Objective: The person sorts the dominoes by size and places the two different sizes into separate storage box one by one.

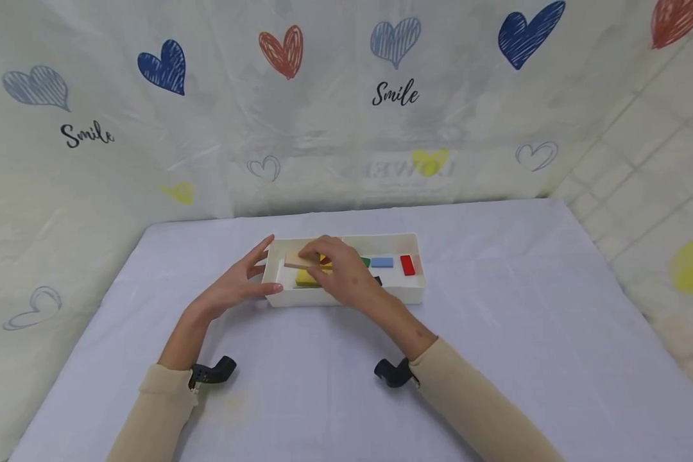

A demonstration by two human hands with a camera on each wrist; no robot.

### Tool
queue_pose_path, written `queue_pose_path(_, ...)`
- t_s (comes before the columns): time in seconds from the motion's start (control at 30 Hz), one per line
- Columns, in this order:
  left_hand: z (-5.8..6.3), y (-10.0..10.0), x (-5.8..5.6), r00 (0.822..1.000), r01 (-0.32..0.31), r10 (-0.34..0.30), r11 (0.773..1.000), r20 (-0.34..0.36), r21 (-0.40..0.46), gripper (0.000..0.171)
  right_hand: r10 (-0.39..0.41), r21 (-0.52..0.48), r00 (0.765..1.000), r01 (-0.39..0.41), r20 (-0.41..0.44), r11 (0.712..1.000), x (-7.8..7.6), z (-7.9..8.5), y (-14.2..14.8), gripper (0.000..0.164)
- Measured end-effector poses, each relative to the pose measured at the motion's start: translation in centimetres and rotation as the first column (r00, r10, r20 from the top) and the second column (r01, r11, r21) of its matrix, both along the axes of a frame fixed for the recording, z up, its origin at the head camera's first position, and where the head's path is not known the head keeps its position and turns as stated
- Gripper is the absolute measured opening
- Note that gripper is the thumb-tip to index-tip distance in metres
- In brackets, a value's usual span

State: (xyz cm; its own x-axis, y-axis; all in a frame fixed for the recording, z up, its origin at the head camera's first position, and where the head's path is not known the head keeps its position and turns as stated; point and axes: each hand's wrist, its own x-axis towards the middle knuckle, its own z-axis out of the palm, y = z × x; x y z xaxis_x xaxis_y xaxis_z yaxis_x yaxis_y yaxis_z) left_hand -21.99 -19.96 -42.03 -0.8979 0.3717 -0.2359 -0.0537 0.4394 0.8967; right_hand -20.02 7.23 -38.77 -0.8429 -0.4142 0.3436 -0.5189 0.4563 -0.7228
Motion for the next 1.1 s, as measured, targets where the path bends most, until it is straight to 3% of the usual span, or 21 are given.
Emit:
queue_pose_path(0.63,-0.1,-0.2,0.0,1.0,0.018,-0.018,1.0,-0.003,0.015,0.103,-0.005,0.031,1.0,0.006,-0.013,0.999,-1.2,0.0,-0.9,0.032)
queue_pose_path(1.1,0.0,-0.2,0.0,1.0,0.01,-0.01,1.0,0.001,0.014,0.104,-0.016,0.093,1.0,0.014,0.021,0.996,-2.4,0.2,-1.9,0.03)
